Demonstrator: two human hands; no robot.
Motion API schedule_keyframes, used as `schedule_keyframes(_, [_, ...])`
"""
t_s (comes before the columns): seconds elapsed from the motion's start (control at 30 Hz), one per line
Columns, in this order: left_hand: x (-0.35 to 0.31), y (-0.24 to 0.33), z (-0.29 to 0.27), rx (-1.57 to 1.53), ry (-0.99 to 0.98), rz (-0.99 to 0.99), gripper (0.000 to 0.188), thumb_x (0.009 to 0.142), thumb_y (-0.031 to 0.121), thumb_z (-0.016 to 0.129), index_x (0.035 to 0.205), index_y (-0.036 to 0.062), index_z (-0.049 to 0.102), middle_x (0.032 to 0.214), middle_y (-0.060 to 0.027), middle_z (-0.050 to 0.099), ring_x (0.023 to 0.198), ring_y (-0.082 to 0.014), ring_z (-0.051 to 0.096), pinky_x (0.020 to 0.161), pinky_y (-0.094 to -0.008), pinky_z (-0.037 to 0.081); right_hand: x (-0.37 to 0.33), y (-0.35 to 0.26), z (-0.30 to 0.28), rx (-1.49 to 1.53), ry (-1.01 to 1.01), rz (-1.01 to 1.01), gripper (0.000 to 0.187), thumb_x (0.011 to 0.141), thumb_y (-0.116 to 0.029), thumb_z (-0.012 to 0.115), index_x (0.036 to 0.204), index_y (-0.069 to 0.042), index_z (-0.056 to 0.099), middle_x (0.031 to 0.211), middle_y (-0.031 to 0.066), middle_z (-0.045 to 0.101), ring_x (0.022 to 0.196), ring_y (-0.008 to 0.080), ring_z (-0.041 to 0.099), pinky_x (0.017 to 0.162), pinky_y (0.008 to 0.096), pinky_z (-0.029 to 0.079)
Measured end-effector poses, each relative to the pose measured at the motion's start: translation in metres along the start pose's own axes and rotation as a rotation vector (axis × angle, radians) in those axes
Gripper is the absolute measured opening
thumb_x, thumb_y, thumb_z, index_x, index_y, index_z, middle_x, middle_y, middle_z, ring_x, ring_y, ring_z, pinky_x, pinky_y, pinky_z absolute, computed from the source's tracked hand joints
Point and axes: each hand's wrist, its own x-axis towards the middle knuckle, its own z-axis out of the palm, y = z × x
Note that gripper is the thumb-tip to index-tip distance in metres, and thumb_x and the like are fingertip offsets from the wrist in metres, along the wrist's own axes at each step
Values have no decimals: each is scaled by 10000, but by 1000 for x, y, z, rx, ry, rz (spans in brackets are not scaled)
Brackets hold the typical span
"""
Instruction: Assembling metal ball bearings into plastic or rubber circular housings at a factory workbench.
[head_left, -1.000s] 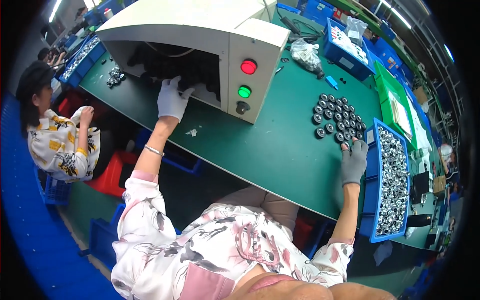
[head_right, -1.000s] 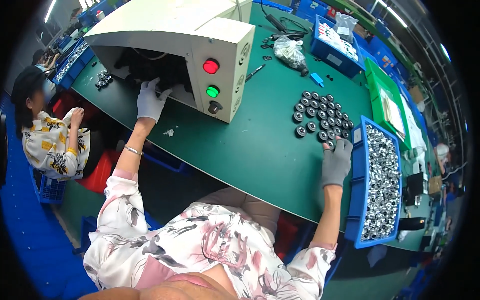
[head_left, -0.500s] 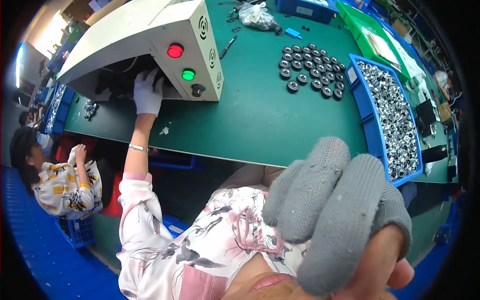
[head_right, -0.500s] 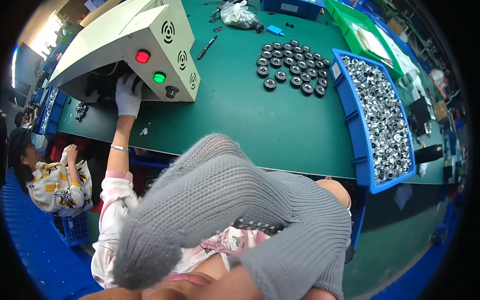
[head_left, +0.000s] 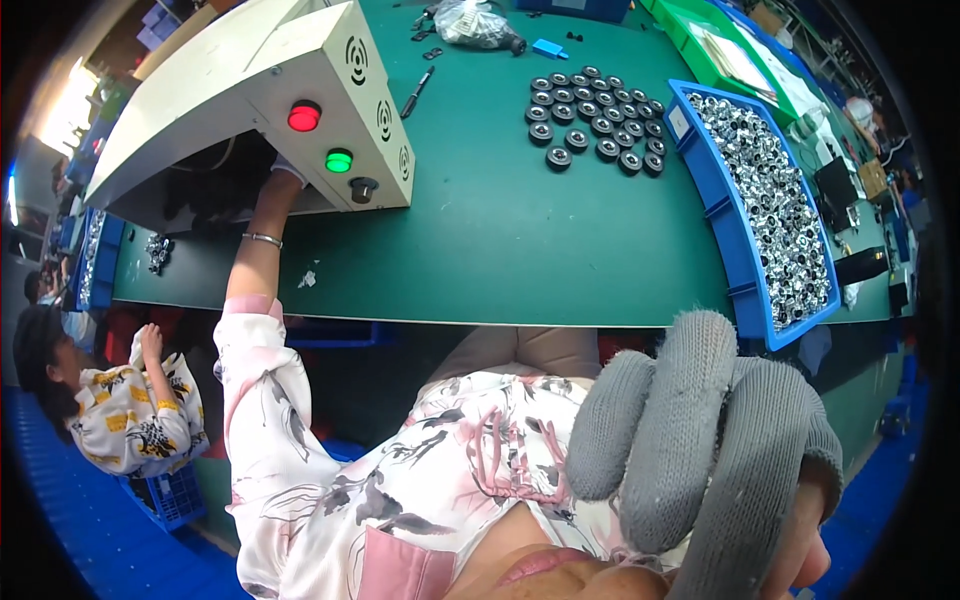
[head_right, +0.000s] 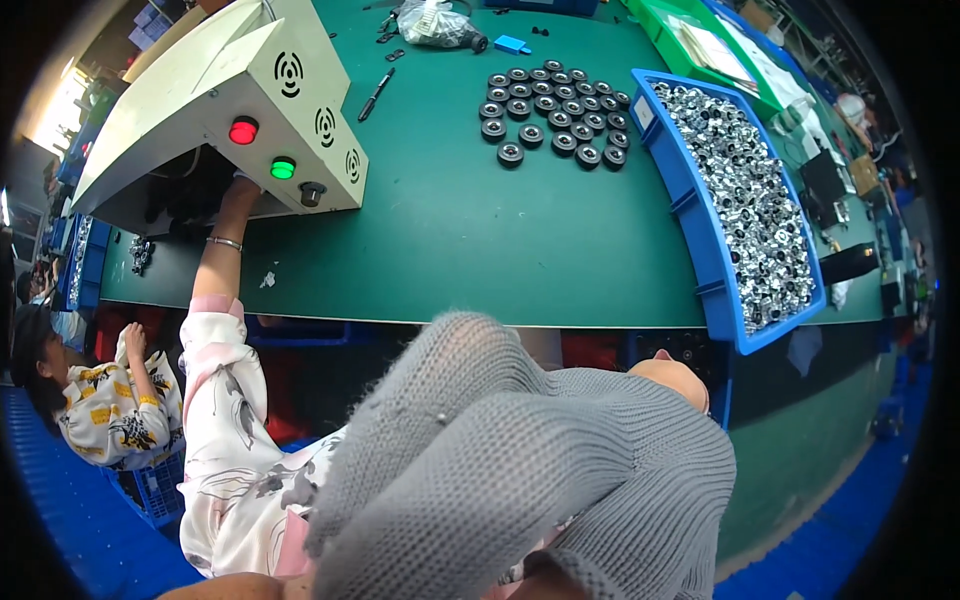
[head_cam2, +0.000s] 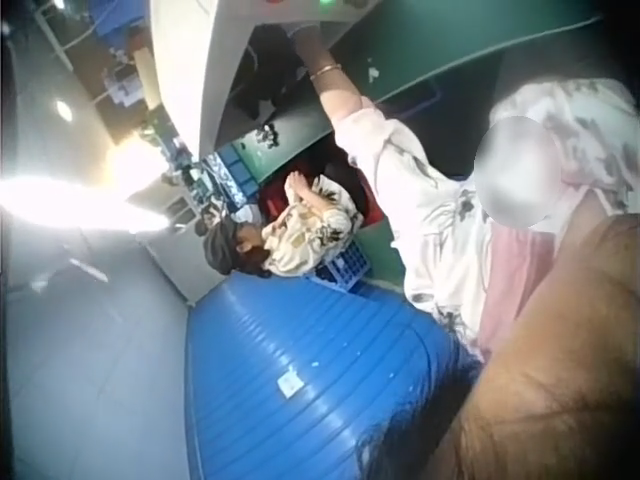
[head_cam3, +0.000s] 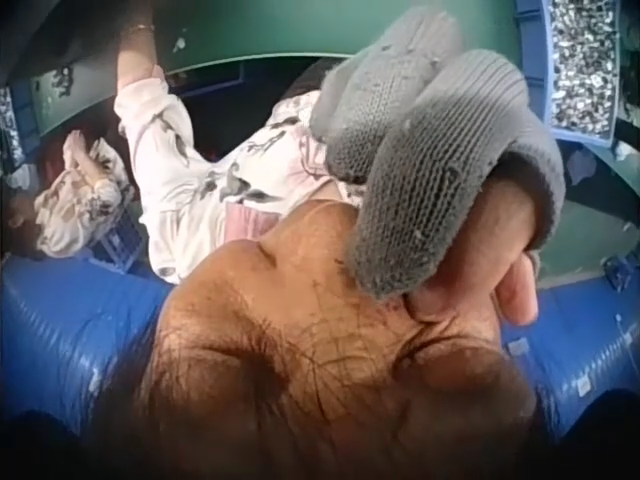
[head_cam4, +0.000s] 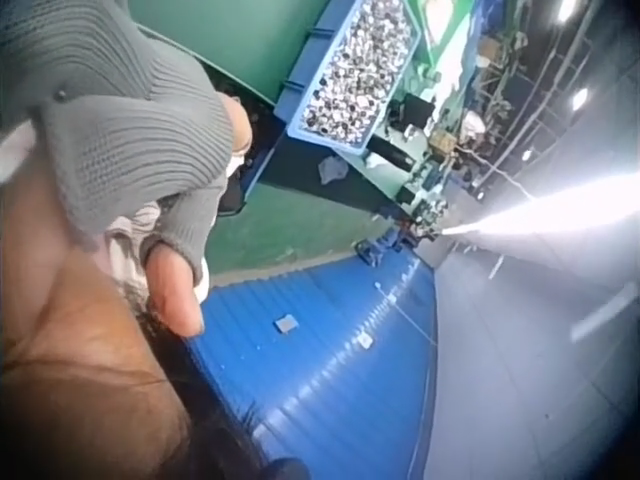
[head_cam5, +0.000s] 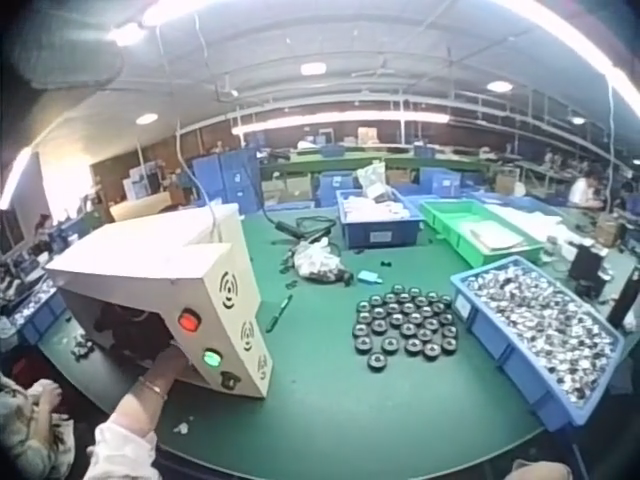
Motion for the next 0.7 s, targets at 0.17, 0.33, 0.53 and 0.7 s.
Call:
schedule_keyframes(0.17, [21, 93, -61, -194, -280, -25, 636, 967, 377, 564, 1481, 48, 389, 1565, -189, 342, 1461, -314, 293, 1206, -399, 245, 0, 2, -20, 18, -4, 14, 537, 911, -508, 678, 1163, -35, 690, 1071, 192, 644, 980, 339, 599, 820, 454, 507])
schedule_keyframes(0.33, [24, 127, -117, 182, -589, -74, 592, 1058, 307, 382, 1560, 35, 226, 1631, -124, 230, 1496, -249, 240, 1227, -398, 226, 10, 17, -14, 144, -91, 16, 556, 899, -495, 702, 1161, -5, 686, 1102, 223, 646, 1031, 359, 610, 859, 464, 514])
schedule_keyframes(0.53, [16, 73, -75, -70, -246, 63, 578, 1073, 315, 339, 1555, 24, 212, 1627, -124, 234, 1495, -246, 242, 1229, -406, 222, 5, 3, -9, 247, -170, 19, 581, 886, -480, 731, 1159, 31, 681, 1139, 260, 648, 1093, 384, 623, 905, 475, 523])
schedule_keyframes(0.7, [32, 91, -71, 369, -483, 107, 551, 1072, 299, 362, 1533, 20, 251, 1606, -122, 274, 1482, -252, 272, 1225, -410, 237, 5, 6, 2, 229, -179, 35, 585, 884, -468, 738, 1155, 47, 678, 1149, 273, 648, 1112, 393, 628, 921, 477, 527])
